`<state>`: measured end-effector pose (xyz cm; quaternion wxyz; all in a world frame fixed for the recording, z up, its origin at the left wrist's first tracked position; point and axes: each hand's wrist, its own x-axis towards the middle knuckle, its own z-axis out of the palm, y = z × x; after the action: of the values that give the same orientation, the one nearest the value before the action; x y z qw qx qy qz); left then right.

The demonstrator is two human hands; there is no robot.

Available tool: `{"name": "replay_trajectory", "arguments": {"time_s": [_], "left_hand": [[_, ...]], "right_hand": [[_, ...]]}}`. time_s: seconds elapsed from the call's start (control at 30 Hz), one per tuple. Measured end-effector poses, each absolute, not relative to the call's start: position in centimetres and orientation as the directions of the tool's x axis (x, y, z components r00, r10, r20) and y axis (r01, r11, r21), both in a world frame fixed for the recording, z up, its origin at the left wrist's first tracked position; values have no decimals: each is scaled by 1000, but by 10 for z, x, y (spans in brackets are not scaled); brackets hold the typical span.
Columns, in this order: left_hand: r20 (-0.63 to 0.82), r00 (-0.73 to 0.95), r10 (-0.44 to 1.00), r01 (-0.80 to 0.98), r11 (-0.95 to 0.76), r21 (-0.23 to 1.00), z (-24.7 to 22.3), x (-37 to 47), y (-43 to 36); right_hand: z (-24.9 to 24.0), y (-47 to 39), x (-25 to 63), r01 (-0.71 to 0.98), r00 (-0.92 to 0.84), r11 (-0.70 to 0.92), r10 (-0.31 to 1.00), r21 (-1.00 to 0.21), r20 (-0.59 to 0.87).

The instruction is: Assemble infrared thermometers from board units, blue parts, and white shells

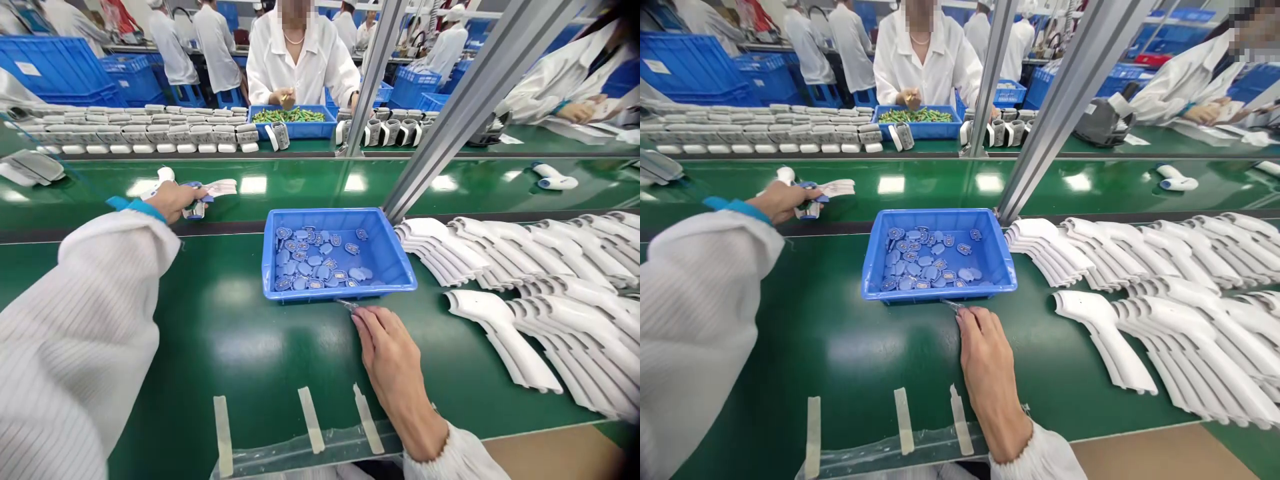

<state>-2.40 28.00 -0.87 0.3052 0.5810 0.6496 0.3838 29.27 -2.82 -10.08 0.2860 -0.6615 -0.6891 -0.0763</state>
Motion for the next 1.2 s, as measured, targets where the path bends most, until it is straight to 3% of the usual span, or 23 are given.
{"name": "replay_trajectory", "arguments": {"time_s": [0.1, 0.2, 0.3, 0.37, 0.47, 0.6, 0.73, 0.87, 0.93, 1.03, 1.13, 1.2], "left_hand": [[-25, -141, 990, 403, 80, 912, 16, -39, 225], [11, -80, 997, 294, 14, 956, 33, -45, 151], [-38, -34, 999, 399, 49, 916, 36, -31, 75], [-103, 126, 987, 479, 30, 878, 28, -10, 34], [-98, 345, 933, 461, -78, 884, 10, 24, -5], [-43, 415, 909, 471, -175, 865, -8, 54, -26], [-12, 446, 895, 526, -251, 813, -19, 62, -28], [-48, 234, 971, 567, -96, 818, -33, 60, -21], [-154, 157, 976, 469, 64, 881, -40, 57, -18], [-270, 216, 939, 288, 203, 936, -47, 54, -17], [-339, 293, 894, 167, 301, 939, -47, 53, -17], [-413, 369, 833, 99, 407, 908, -44, 52, -16]], "right_hand": [[-94, -43, 301, 970, -46, 150, 889, -194, 456], [-74, -59, 305, 978, -28, 127, 870, -167, 492], [-47, -66, 296, 946, 42, 136, 847, -293, 529], [-28, -63, 284, 886, 85, 167, 858, -432, 506], [-10, -57, 262, 776, 47, 233, 905, -585, 423], [-7, -55, 240, 707, -68, 269, 946, -654, 316], [-2, -62, 234, 791, -110, 317, 915, -523, 389], [-2, -57, 255, 884, -15, 231, 883, -407, 469], [-18, -49, 273, 929, 91, 61, 919, -365, 384], [-53, -45, 298, 960, 158, -97, 962, -261, 224], [-69, -58, 320, 977, 154, -100, 943, -190, 296], [-65, -71, 340, 975, 222, -196, 894, -106, 388]]}}
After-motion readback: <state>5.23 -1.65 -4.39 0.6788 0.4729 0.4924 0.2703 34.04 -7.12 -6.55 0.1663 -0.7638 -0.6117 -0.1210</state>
